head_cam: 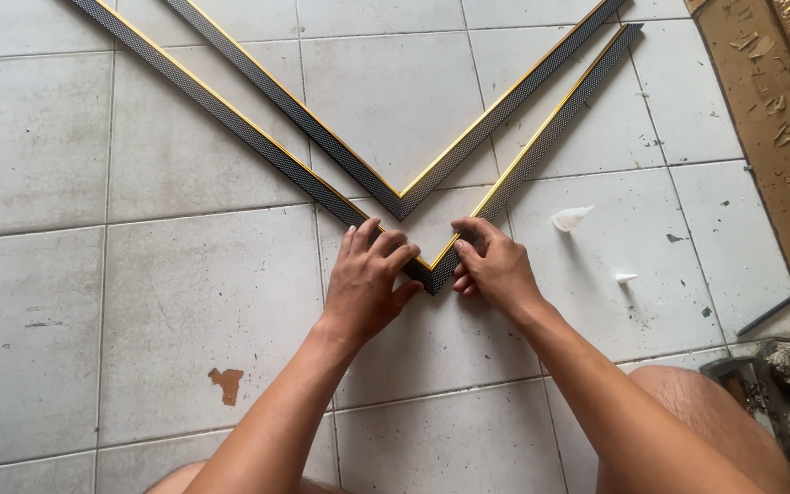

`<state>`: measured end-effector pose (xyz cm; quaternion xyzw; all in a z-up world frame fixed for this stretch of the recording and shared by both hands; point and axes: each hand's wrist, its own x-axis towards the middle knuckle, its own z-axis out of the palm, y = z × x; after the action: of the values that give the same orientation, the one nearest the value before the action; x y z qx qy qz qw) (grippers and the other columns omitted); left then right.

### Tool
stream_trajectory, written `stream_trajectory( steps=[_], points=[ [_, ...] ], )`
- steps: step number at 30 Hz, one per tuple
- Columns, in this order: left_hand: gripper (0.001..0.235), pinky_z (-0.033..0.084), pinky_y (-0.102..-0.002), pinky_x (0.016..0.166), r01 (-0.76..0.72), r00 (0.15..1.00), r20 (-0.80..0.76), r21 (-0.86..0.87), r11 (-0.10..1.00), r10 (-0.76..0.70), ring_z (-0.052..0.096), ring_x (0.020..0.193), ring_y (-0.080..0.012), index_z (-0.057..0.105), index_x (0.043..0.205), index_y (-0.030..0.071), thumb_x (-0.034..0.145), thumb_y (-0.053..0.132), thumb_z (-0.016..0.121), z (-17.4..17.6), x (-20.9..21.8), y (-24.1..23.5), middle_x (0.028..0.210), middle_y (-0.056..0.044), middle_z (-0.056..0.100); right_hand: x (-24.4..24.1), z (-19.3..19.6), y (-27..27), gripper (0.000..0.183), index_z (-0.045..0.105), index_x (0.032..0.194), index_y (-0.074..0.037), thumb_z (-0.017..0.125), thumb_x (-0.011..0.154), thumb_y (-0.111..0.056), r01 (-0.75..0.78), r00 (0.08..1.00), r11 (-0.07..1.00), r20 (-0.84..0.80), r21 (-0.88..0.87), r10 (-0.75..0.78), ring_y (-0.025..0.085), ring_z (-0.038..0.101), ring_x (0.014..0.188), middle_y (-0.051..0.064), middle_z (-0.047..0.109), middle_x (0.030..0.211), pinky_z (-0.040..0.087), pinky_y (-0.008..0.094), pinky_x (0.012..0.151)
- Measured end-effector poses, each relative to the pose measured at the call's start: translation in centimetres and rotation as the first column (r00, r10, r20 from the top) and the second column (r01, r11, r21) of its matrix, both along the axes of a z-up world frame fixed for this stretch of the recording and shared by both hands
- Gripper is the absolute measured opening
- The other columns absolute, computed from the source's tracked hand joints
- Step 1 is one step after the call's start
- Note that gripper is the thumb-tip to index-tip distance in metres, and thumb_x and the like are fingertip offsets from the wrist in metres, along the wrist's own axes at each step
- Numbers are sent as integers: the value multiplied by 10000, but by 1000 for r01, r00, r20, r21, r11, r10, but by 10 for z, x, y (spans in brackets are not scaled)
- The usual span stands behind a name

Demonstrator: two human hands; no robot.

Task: The person assembles a picture frame by arranging black and gold frame pieces on the floor, applying glue to the mitered corners, and pressing them together to form a rectangular frame.

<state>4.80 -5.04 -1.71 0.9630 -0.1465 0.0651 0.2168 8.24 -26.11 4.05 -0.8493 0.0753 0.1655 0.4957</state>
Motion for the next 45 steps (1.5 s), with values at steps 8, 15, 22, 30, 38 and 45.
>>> stream_trajectory(
  steps=[8,15,22,30,38,45],
  points=[
    [421,405,-739,1269,47,999,4,40,998,-47,494,1540,-492,838,1228,324,827,316,965,7,-1,-5,1288,15,752,2,1,-4,370,704,1456,-85,684,1087,-107,-4,999,1000,-33,30,5,278,817,597,229,811,784,719,342,545],
    [438,429,-643,1280,82,994,64,73,994,-86,563,1487,-427,815,1244,297,833,279,966,-19,2,-11,1262,21,763,-2,0,-2,417,673,1514,-77,679,1099,-118,-12,1000,1000,-11,16,12,273,819,606,227,805,794,727,344,548],
    [514,515,-464,1223,183,977,84,138,973,-196,697,1309,-263,680,1322,201,872,162,925,-32,8,-18,1145,10,755,-15,10,14,663,449,1714,-116,665,1088,-100,-6,1000,995,11,-95,7,295,814,621,217,811,791,743,378,575],
    [380,517,-492,1205,233,970,43,100,967,-238,710,1240,-295,705,1319,234,974,104,794,2,-1,-16,1057,-9,730,-37,7,25,618,337,1596,-44,662,1072,-74,188,982,982,-37,17,-188,304,819,632,235,821,821,733,356,567],
    [287,499,-474,1218,231,967,81,133,964,-242,709,1246,-286,724,1280,254,1029,116,699,-12,2,-18,1060,-2,734,-47,10,20,442,474,1429,-73,702,1057,-141,110,992,991,-59,-74,-115,303,849,694,213,869,976,743,379,590],
    [445,524,-427,1212,149,989,-1,51,987,-149,728,1291,-219,642,1246,235,898,137,900,-17,2,-15,1067,31,809,-24,1,0,501,571,1644,-154,581,1144,-132,-88,993,972,54,-217,102,254,817,672,202,846,926,718,364,624]
  ],
)
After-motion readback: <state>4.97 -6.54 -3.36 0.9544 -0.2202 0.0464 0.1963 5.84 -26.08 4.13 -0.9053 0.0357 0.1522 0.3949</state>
